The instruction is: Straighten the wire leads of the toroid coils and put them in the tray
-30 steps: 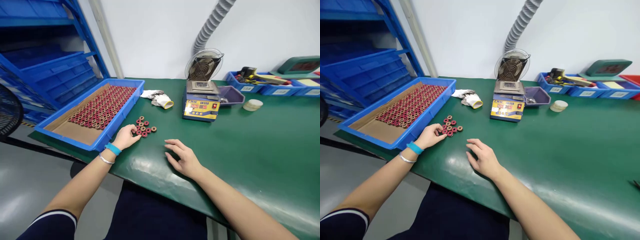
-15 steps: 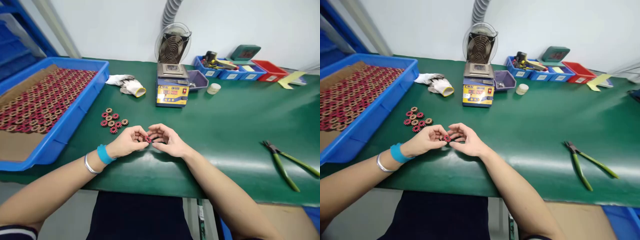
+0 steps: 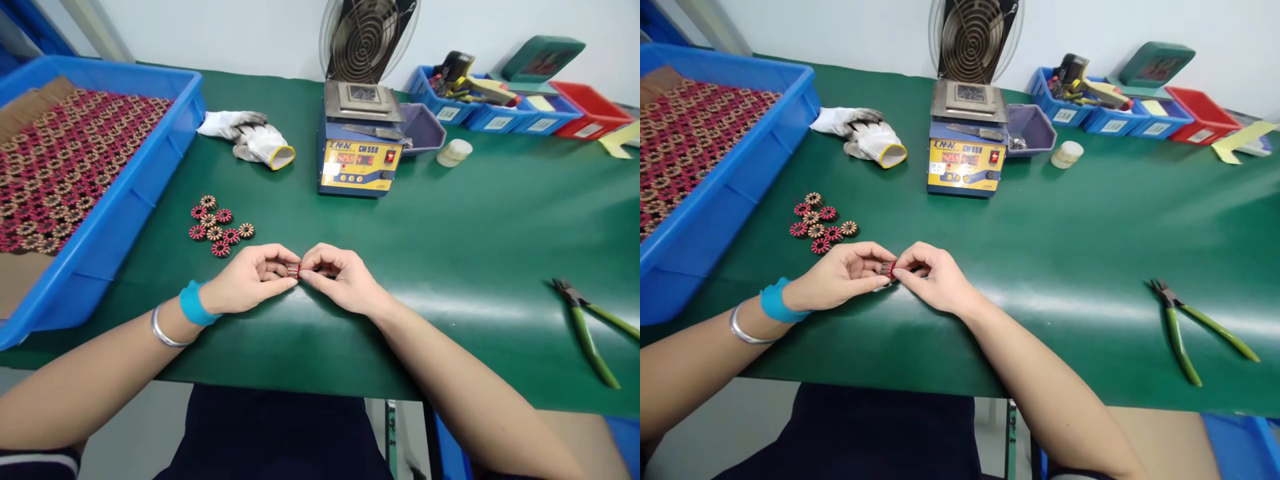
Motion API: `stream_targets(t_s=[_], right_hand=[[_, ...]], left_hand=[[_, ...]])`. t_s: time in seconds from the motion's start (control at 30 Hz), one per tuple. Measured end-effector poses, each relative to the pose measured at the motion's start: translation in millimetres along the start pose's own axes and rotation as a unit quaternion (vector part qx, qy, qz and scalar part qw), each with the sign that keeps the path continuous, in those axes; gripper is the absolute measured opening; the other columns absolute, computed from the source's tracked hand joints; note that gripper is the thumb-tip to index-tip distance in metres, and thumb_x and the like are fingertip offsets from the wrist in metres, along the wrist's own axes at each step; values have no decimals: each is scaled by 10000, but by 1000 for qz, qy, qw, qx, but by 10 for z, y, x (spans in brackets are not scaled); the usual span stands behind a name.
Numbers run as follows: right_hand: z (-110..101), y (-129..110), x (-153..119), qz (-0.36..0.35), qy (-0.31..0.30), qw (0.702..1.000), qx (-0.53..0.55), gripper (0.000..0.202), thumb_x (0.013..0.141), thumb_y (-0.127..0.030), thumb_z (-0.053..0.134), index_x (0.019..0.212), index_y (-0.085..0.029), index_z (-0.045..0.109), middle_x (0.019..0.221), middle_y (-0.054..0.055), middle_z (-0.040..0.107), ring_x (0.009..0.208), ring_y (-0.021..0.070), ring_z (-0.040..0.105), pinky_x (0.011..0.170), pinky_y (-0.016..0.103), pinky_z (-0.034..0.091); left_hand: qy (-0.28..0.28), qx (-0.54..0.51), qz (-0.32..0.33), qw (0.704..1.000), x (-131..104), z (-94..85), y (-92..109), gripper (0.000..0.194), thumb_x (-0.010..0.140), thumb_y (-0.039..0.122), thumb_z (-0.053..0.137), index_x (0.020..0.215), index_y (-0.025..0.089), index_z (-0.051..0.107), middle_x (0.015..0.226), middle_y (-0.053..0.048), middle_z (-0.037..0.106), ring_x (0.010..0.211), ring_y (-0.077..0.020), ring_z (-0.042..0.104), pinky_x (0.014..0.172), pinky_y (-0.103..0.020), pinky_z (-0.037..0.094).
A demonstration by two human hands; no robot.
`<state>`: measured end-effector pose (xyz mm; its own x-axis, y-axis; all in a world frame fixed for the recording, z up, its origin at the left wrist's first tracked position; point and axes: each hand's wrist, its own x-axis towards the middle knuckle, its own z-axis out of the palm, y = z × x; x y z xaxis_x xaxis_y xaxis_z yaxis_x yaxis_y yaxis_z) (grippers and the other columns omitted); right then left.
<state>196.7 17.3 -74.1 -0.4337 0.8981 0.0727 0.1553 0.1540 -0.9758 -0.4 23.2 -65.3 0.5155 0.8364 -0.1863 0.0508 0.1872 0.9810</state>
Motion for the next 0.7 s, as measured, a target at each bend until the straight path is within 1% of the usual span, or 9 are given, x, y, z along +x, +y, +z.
stream_targets(t_s=[0.1, 0.2, 0.27, 0.33, 0.4, 0.47, 0.6, 0.7], right_hand=[[-47, -15, 6, -4, 10, 1000, 15, 147, 801, -273, 641, 702, -172, 606, 830, 26, 607, 737, 115, 584, 646, 243, 495], [-127, -40, 19, 20, 54, 996, 66, 193, 792, -314, 654, 682, -172, 586, 834, 26, 605, 762, 123, 596, 646, 246, 502], [-159, -55, 17, 17, 77, 994, 74, 188, 776, -314, 672, 685, -171, 589, 841, 29, 608, 775, 127, 602, 652, 249, 509], [-151, -63, 5, 1, 60, 997, 50, 146, 755, -282, 691, 712, -168, 608, 873, 39, 620, 790, 131, 609, 670, 255, 519], [-112, -62, -10, -13, 17, 1000, 16, 99, 744, -241, 692, 756, -164, 630, 917, 51, 633, 806, 134, 622, 701, 270, 533], [-65, -56, -20, -22, -10, 1000, -5, 73, 750, -216, 677, 779, -161, 641, 947, 59, 636, 819, 138, 633, 738, 291, 546], [-16, -42, -17, -32, -12, 999, -22, 31, 745, -189, 665, 730, -166, 650, 932, 54, 639, 833, 141, 635, 742, 290, 549], [-9, -40, -14, -27, -7, 999, -29, 33, 730, -165, 655, 698, -172, 657, 897, 41, 641, 799, 130, 627, 726, 278, 539]], left_hand=[[-5, 2, 0, 1000, -4, -7, -3, 292, 696, 187, 754, 962, 122, 651, 877, -56, 675, 794, -140, 651, 736, -275, 558], [-7, 1, -7, 1000, -12, -11, 2, 291, 698, 174, 750, 965, 121, 647, 858, -49, 675, 777, -128, 643, 716, -257, 555], [-5, -3, -4, 1000, -15, -9, 4, 286, 698, 167, 750, 959, 119, 643, 849, -45, 671, 766, -120, 639, 705, -245, 551], [-2, -8, 1, 1000, -16, -5, -1, 281, 697, 166, 749, 952, 120, 640, 848, -44, 670, 768, -123, 644, 708, -250, 554], [-1, -13, 5, 1000, -16, 0, -12, 288, 692, 166, 748, 955, 123, 638, 867, -49, 672, 797, -136, 655, 732, -265, 562], [-3, -11, 7, 1000, -16, 6, -25, 292, 683, 162, 751, 950, 126, 638, 901, -56, 674, 839, -149, 663, 769, -281, 568], [-9, -1, 8, 1000, -17, 18, -32, 272, 670, 144, 750, 916, 136, 636, 915, -54, 675, 859, -155, 667, 791, -293, 577], [-11, 14, 11, 1000, -20, 27, -17, 261, 670, 136, 739, 908, 134, 631, 895, -49, 675, 842, -148, 671, 772, -271, 576]])
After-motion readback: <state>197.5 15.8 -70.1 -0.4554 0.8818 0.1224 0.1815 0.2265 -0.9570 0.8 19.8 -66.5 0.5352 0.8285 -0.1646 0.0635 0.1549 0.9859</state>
